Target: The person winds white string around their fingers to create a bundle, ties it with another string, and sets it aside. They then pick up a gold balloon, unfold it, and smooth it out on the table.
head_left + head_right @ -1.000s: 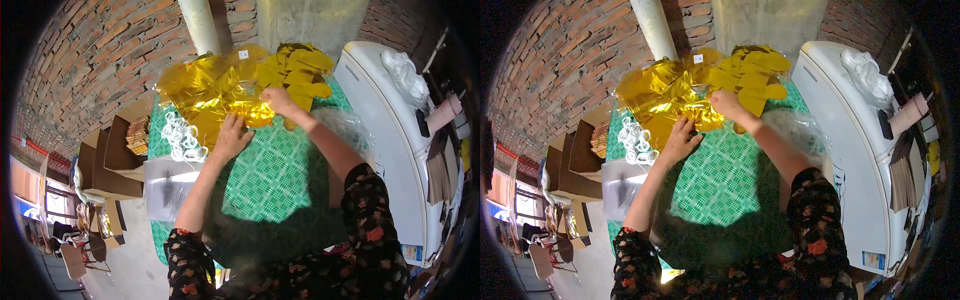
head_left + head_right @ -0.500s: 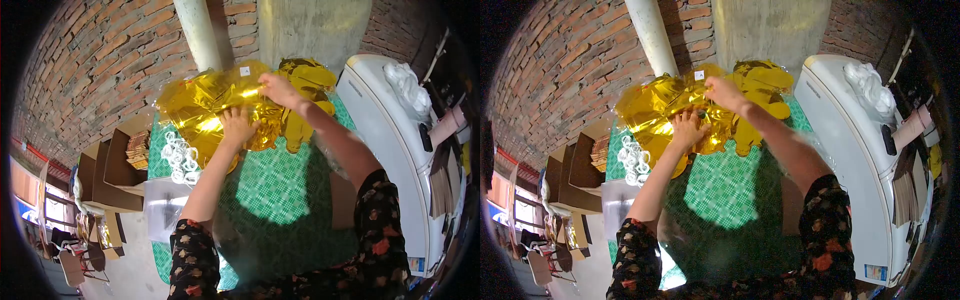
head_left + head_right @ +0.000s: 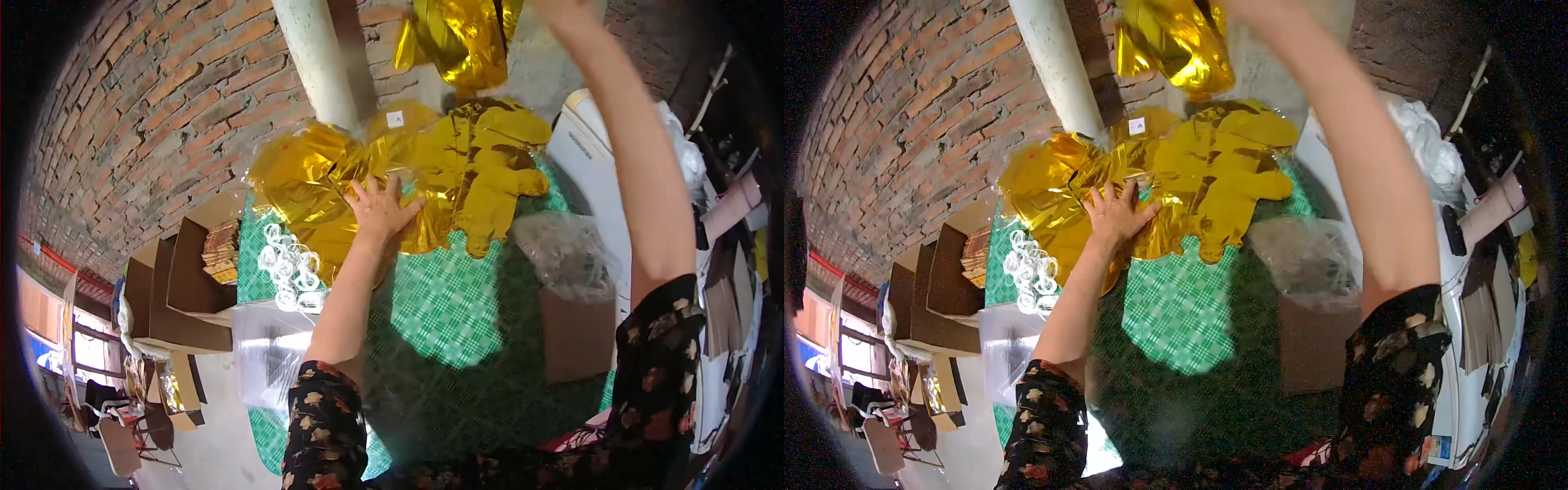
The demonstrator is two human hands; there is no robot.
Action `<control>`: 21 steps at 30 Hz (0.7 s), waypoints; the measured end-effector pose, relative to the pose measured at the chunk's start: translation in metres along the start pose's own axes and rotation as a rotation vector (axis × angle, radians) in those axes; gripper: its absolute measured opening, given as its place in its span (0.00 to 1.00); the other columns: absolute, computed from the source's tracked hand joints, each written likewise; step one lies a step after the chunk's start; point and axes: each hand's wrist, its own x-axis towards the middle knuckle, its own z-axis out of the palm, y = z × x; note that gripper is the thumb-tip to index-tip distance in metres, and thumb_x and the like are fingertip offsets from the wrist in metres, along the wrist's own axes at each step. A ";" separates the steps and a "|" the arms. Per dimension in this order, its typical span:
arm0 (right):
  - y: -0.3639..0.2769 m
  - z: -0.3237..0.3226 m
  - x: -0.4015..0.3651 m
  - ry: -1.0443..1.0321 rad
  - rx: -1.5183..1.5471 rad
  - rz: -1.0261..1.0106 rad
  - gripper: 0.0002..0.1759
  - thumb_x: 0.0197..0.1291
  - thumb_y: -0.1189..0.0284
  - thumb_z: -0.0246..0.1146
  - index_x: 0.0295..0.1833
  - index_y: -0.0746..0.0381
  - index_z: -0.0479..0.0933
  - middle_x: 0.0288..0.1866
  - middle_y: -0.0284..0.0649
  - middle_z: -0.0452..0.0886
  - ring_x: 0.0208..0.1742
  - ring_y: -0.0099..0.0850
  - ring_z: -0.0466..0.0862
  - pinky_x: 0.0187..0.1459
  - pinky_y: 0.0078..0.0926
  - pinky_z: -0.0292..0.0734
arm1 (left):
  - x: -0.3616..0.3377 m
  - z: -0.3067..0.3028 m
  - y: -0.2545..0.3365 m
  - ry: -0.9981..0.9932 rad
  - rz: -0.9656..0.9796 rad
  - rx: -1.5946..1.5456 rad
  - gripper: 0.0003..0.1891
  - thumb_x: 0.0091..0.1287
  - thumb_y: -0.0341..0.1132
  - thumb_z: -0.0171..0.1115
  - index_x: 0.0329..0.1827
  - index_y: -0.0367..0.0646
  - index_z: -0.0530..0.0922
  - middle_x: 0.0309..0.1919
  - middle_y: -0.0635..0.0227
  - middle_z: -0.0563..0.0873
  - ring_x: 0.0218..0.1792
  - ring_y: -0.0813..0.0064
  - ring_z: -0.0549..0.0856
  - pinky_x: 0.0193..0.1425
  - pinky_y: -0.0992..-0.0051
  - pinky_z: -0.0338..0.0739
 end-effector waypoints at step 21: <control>-0.133 -0.046 -0.102 -0.647 -0.030 0.048 0.16 0.57 0.56 0.68 0.36 0.60 0.85 0.27 0.45 0.84 0.29 0.41 0.85 0.34 0.38 0.78 | -0.189 -0.229 0.048 0.435 0.360 -1.083 0.28 0.60 0.39 0.69 0.62 0.35 0.75 0.51 0.54 0.83 0.55 0.64 0.81 0.59 0.65 0.74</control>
